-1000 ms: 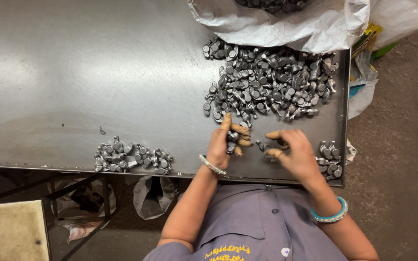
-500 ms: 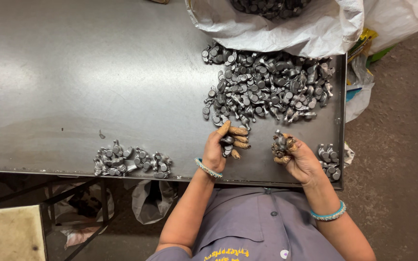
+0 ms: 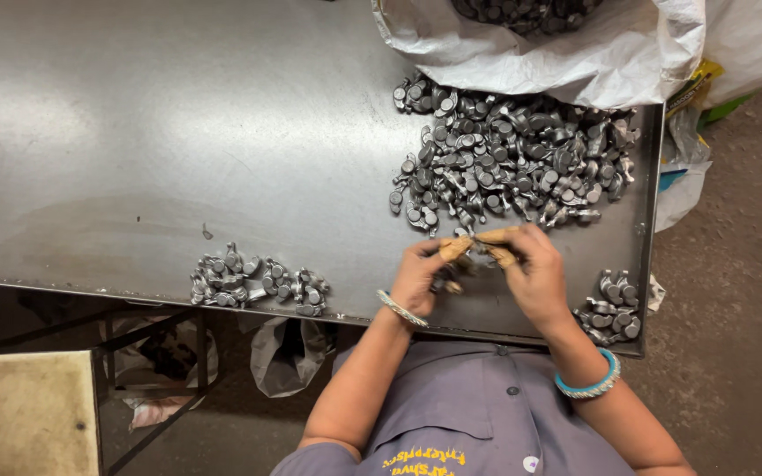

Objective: The person sorts small cast metal parts on a metal table, picking up individual pieces, turning them in their hands, and placing them into separate piles on the tray, occasionally reaching into a paper bag of parts at the top of the table.

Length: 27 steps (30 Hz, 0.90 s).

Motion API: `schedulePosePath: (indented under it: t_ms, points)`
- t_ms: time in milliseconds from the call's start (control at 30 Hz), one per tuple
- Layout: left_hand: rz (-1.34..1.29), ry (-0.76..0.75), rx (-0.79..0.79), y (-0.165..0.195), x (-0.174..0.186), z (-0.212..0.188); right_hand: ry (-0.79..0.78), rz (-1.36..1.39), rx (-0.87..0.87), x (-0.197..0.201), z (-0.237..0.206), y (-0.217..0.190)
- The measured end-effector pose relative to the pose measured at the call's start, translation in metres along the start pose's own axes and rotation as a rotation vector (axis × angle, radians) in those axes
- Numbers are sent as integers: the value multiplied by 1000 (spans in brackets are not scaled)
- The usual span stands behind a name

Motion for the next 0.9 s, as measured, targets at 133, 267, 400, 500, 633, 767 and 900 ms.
schedulePosePath:
  t_ms: [133,267,400,500,633,767,900]
  points:
    - [323,156,-326,57,26,-1,-122,-316,352,-21,18,-50]
    - [824,496,-359,101,51,-1,-221,-499,380,-35,19,-64]
    - [1102,496,-408,107,51,4,-185,-543,338,-25,10,-52]
    - [1111,477,-398,94,48,5,-139,-515,242,-6,-1,-30]
    - [1144,462,-550,84,35,-4,-48,-85,-193,18,-19,19]
    - [1101,422,-366,69,25,-10,-26,861,-462,22,-24,61]
    - [1038,348,-262,58,17,-16,-88,1298,-686,22,-31,77]
Point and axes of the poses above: each hand's wrist, its own z-axis towards the middle knuckle, its own x-axis out of the back of the hand, y = z × x, the point moved 5 cm from there along z, towards the middle knuckle, and after that the axes turned 4 degrees about y, right-handed, at the moved point
